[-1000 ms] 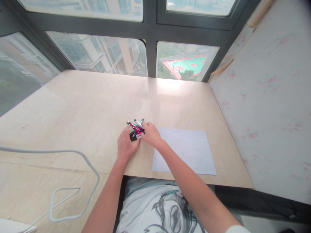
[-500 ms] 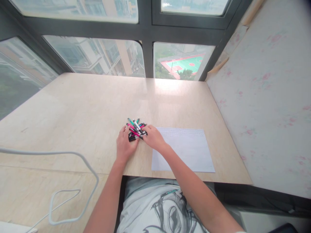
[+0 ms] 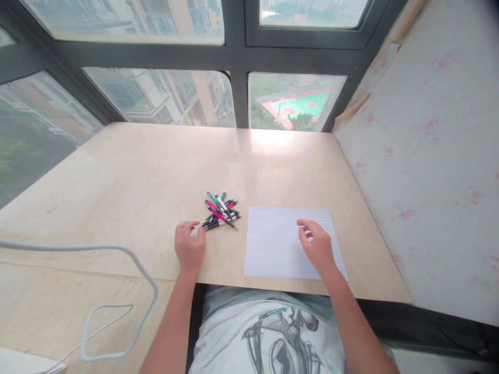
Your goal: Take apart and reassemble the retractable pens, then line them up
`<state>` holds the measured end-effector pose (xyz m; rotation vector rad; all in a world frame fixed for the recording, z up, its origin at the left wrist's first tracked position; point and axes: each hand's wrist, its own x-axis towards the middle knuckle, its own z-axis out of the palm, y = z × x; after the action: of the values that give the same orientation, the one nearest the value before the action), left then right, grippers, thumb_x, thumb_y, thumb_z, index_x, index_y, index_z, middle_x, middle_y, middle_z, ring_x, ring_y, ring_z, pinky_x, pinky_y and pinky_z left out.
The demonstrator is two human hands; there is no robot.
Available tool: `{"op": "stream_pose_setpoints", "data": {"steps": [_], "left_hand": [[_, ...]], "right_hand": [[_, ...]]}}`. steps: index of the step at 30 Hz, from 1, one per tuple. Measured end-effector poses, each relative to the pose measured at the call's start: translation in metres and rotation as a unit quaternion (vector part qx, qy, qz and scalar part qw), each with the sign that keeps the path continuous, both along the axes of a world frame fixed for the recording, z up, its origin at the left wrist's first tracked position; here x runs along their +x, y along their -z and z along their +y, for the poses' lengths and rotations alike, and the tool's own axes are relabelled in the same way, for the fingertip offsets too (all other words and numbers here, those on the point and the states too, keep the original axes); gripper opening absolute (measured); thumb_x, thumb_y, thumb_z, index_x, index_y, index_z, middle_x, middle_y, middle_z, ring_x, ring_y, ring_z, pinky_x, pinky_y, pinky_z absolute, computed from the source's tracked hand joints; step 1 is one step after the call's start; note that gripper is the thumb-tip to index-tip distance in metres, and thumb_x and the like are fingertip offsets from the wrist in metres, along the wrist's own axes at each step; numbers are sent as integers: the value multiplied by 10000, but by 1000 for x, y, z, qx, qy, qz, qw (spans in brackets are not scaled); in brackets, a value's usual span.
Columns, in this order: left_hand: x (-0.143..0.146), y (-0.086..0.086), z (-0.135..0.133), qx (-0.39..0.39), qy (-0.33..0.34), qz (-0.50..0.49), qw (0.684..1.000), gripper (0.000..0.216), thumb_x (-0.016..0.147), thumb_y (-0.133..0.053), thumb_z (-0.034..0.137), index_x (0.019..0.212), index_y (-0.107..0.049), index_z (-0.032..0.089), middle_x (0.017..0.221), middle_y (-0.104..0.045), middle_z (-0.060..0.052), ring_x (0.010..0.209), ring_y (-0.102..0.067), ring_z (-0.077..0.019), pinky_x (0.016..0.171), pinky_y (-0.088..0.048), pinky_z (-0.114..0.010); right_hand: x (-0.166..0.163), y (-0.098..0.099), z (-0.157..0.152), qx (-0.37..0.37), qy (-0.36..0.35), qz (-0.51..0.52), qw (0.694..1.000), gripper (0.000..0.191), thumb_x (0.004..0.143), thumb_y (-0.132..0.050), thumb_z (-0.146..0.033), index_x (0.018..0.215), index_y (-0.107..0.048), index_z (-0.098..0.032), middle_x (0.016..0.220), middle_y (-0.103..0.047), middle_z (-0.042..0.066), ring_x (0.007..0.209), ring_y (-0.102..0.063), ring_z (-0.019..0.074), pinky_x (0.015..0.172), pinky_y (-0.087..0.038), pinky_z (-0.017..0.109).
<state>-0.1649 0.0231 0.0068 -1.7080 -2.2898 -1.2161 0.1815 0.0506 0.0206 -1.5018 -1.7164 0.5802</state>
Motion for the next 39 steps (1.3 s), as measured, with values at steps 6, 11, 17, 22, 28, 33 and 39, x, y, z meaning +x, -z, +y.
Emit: {"op": "stream_pose_setpoints", "data": {"steps": [6, 11, 17, 22, 28, 33, 39], "left_hand": [[4, -3, -10, -24, 50, 90, 994, 159, 867, -524, 239, 946, -647, 176, 903, -614, -85, 890, -584, -237, 847, -458, -367], [36, -11, -1, -133, 152, 123, 972, 253, 895, -490, 266, 1089, -637, 199, 845, -656, -58, 815, -613, -221, 735, -448, -312], [64, -17, 14, -231, 158, 129, 951, 271, 901, -478, 343, 1088, -633, 222, 801, -686, -34, 728, -631, -212, 601, -388, -291], [65, -21, 18, -250, 143, 104, 952, 218, 893, -477, 343, 972, -641, 222, 762, -694, -24, 677, -634, -205, 556, -359, -281], [57, -19, 3, -186, 107, 48, 976, 167, 863, -522, 307, 930, -645, 216, 739, -692, -17, 655, -641, -187, 616, -424, -274], [53, -8, -21, -110, 65, -48, 991, 201, 848, -564, 337, 969, -644, 199, 794, -698, -31, 677, -650, -177, 699, -502, -288], [79, -1, -29, -86, 127, -127, 980, 176, 846, -580, 328, 951, -635, 199, 815, -685, -35, 709, -646, -177, 696, -530, -294]], "right_hand": [[80, 22, -26, 10, 159, -50, 986, 238, 822, -481, -240, 933, -675, -157, 940, -710, 97, 794, -641, 207, 664, -533, 316], [119, 46, -38, 7, 276, -43, 960, 257, 787, -501, -257, 913, -699, -153, 922, -722, 105, 749, -638, 219, 705, -514, 345], [125, 56, -37, -28, 296, 3, 955, 273, 792, -505, -286, 924, -699, -148, 912, -726, 113, 774, -655, 234, 746, -500, 360], [122, 55, -34, -28, 284, -14, 958, 266, 799, -494, -279, 900, -705, -150, 903, -727, 114, 804, -656, 242, 764, -501, 361], [123, 55, -34, -24, 282, -17, 959, 253, 807, -486, -263, 899, -700, -165, 905, -726, 97, 813, -657, 233, 772, -499, 354], [122, 53, -33, -20, 279, -17, 960, 260, 807, -486, -274, 898, -701, -158, 899, -726, 106, 808, -656, 237, 762, -501, 355], [120, 52, -33, -16, 279, -10, 960, 285, 826, -503, -324, 931, -699, -145, 910, -721, 115, 778, -646, 229, 723, -500, 343]]}}
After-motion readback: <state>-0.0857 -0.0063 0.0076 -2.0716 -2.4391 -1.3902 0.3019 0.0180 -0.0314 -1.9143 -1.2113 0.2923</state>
